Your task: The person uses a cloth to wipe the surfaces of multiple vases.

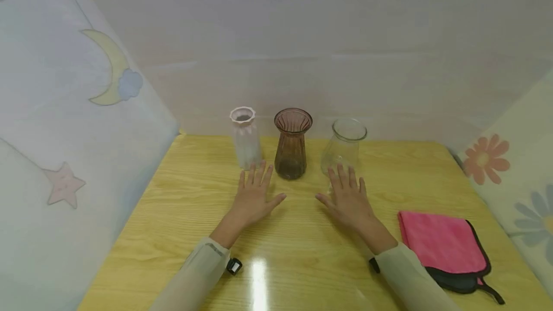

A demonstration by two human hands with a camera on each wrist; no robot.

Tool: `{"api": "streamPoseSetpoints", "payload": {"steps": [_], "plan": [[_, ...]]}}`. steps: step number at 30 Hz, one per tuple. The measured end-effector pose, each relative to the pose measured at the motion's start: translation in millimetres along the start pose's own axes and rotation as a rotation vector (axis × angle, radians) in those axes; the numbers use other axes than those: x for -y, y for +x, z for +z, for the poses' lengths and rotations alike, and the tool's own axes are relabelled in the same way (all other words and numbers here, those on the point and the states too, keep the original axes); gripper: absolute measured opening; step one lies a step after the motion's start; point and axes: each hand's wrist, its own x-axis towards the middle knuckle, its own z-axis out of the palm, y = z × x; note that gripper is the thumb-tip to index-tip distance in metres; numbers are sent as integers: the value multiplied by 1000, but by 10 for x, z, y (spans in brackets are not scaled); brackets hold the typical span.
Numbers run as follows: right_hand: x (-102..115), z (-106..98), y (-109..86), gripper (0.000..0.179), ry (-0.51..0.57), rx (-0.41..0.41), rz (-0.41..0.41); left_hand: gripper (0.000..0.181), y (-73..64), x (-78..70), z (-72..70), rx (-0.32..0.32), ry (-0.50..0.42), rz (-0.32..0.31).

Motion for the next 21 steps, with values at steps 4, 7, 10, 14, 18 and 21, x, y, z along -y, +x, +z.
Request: {"api": "streamPoseSetpoints", "payload": {"steps": [4, 7, 10, 14, 18, 21], "plan": [[-11, -4, 14, 90, 9, 2, -5, 91, -1, -4, -32, -1, 9, 5], [-21, -14, 9, 89, 13, 1, -11, 90, -15, 6, -71, -4, 0, 11], [-32, -27, -12, 88, 2, -3, -12, 89, -31, 54, -103, -17, -12, 9], [-55, -62, -69, 87, -2, -4, -15, 88, -63, 145, -147, -19, -38, -13], [-89, -122, -128, 86, 14, -22, -29, 87, -106, 239, -200, -29, -61, -26], [-131, -164, -156, 86, 25, -28, -32, 88, -136, 306, -233, -32, -71, -37]]}}
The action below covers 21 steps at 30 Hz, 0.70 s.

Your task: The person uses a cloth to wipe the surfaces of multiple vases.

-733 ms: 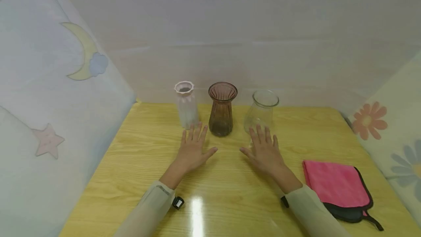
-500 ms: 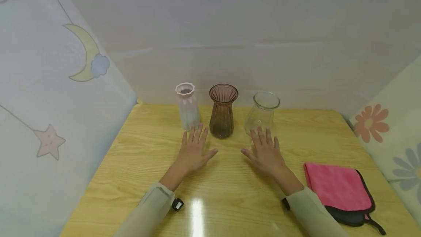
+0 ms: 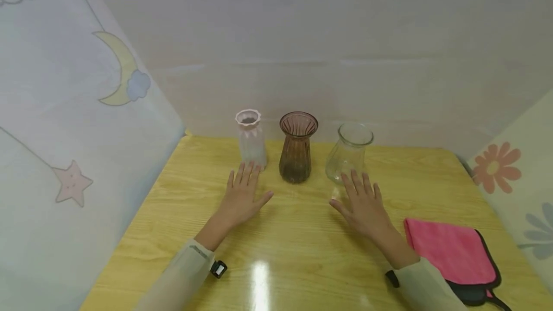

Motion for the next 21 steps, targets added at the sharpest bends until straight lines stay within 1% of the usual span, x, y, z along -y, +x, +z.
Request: {"api": "streamPoseSetpoints", "payload": {"steps": [6, 9, 13, 17, 21], "plan": [[-97, -89, -87, 87, -6, 3, 20, 88, -34, 106, -75, -17, 14, -7], [-151, -132, -121, 86, 21, -3, 25, 89, -31, 144, -134, -25, 32, -21], [-242, -155, -197, 86, 54, -36, 18, 89, -21, 171, -216, -30, 21, -34], [-350, -164, -294, 86, 65, -77, 8, 88, -5, 199, -272, -52, 8, -27], [-452, -164, -381, 86, 78, -80, 0, 89, 3, 236, -320, -72, 9, -38]]}}
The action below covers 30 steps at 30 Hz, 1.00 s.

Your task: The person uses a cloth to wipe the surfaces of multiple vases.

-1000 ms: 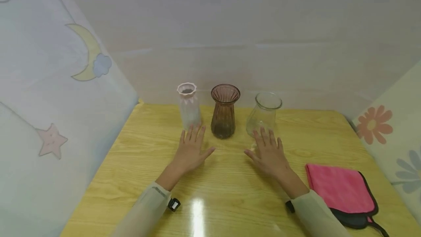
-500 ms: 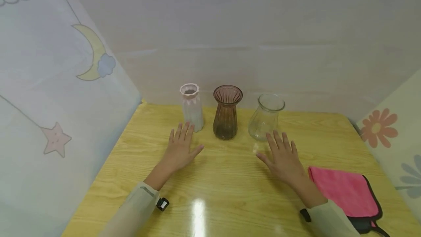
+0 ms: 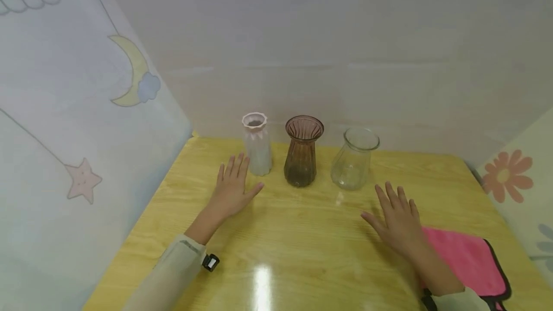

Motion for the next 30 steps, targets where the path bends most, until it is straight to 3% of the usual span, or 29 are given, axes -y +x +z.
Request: {"api": "streamPoseSetpoints", "payload": {"steps": [9, 21, 30], "plan": [[-175, -15, -169, 87, 10, -6, 26, 89, 87, 46, -131, -12, -24, -35], [-410, -121, -334, 86, 9, -20, 53, 91, 307, 119, -271, -65, -87, -54], [-653, -149, -452, 87, -3, 37, 103, 93, 462, 181, -292, -109, -136, -42]]}}
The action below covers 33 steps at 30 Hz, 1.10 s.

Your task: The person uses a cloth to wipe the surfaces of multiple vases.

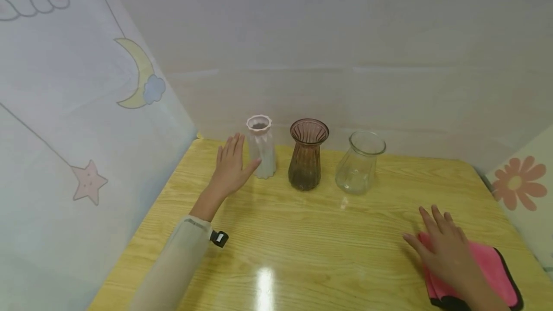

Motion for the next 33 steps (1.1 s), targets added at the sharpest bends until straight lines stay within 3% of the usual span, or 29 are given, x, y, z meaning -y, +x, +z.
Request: {"api": "streamPoseSetpoints", "payload": {"steps": [17, 22, 29, 33], "plan": [[-380, -56, -176, 78, -15, 74, 34, 91, 306, -4, 34, -30, -68, -11], [-472, -54, -196, 80, -41, 115, 53, 88, 418, 19, 28, -73, -90, 23], [-531, -52, -211, 73, -165, 145, 61, 83, 552, 51, 21, -113, -154, 70], [-525, -52, -230, 76, -240, 176, 121, 78, 585, 56, 30, -118, -215, 97]]}}
